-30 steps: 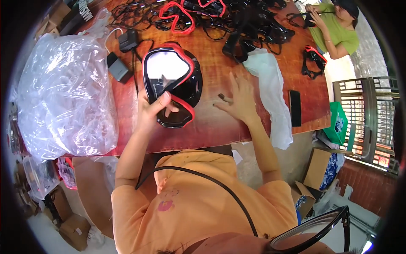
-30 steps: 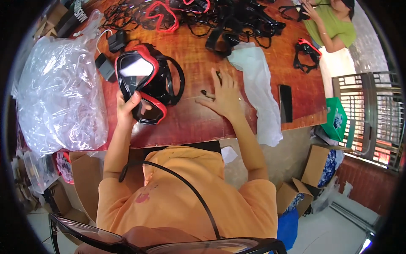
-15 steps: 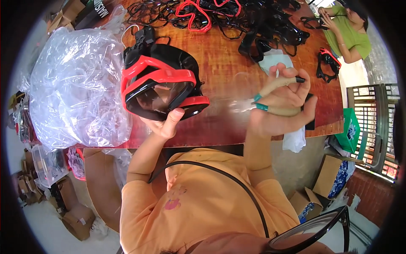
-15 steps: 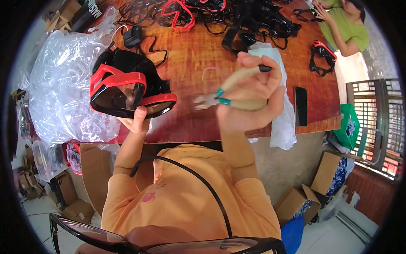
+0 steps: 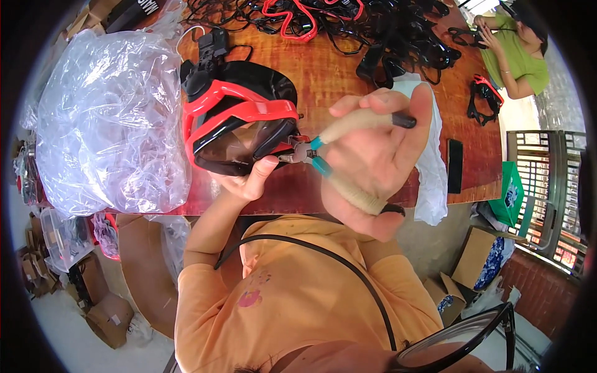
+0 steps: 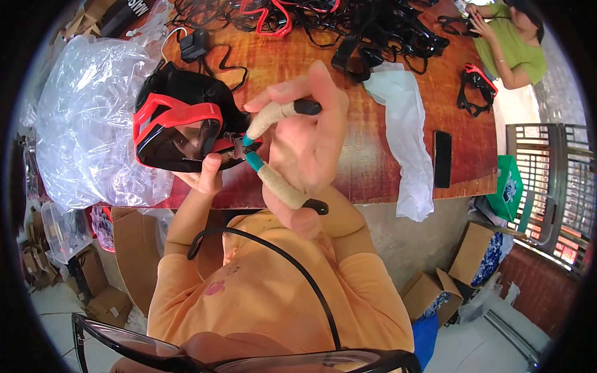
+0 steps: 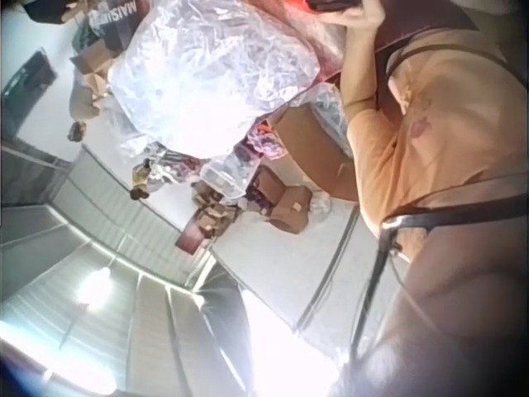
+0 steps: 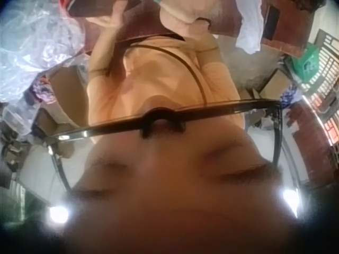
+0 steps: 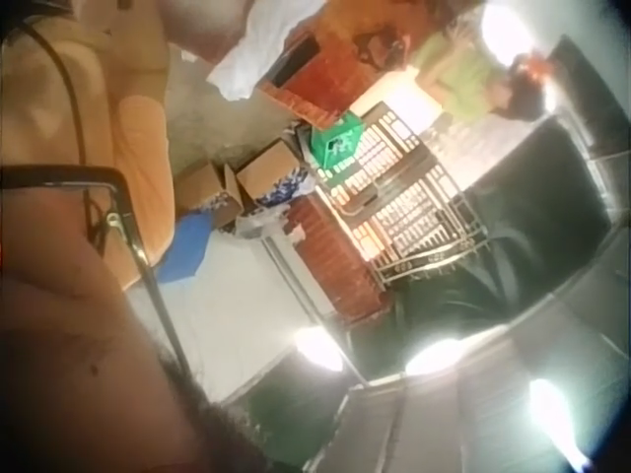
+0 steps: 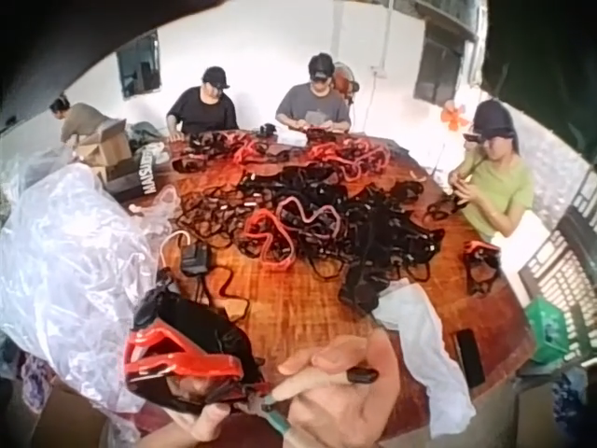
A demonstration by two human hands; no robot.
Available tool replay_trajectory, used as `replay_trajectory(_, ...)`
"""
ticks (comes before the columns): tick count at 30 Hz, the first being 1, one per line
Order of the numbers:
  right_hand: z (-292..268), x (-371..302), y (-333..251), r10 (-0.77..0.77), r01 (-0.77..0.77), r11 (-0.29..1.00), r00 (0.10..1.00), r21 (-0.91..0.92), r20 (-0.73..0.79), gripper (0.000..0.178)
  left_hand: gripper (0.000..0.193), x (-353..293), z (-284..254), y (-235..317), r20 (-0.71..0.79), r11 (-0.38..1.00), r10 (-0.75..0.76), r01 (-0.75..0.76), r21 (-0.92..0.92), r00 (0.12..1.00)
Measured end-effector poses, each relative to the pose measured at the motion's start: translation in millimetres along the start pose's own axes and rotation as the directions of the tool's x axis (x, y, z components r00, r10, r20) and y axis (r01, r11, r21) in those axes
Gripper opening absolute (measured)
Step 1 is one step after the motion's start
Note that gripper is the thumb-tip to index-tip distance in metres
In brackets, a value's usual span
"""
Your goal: Assembling diving goggles by attaching straps and trimming excess material with pliers.
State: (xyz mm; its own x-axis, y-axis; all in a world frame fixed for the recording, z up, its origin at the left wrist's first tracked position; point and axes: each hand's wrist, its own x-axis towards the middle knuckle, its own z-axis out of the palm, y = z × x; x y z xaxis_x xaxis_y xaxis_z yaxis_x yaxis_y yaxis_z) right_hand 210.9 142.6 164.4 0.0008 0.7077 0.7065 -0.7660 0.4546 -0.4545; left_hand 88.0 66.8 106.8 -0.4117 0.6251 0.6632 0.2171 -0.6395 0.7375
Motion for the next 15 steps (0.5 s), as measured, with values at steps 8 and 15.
replay_trajectory(8,-14,13,-1,0.116,-0.099,0.984,0.987,-0.150,0.109,0.132,0.046,-3,3,-6,0.017,0.998,-0.065,0.065,-0.027,0.998)
replay_trajectory(15,-15,10,14,0.069,-0.054,0.995,0.977,-0.078,0.200,0.138,0.042,2,5,-5,0.059,0.999,-0.029,0.028,0.016,0.998)
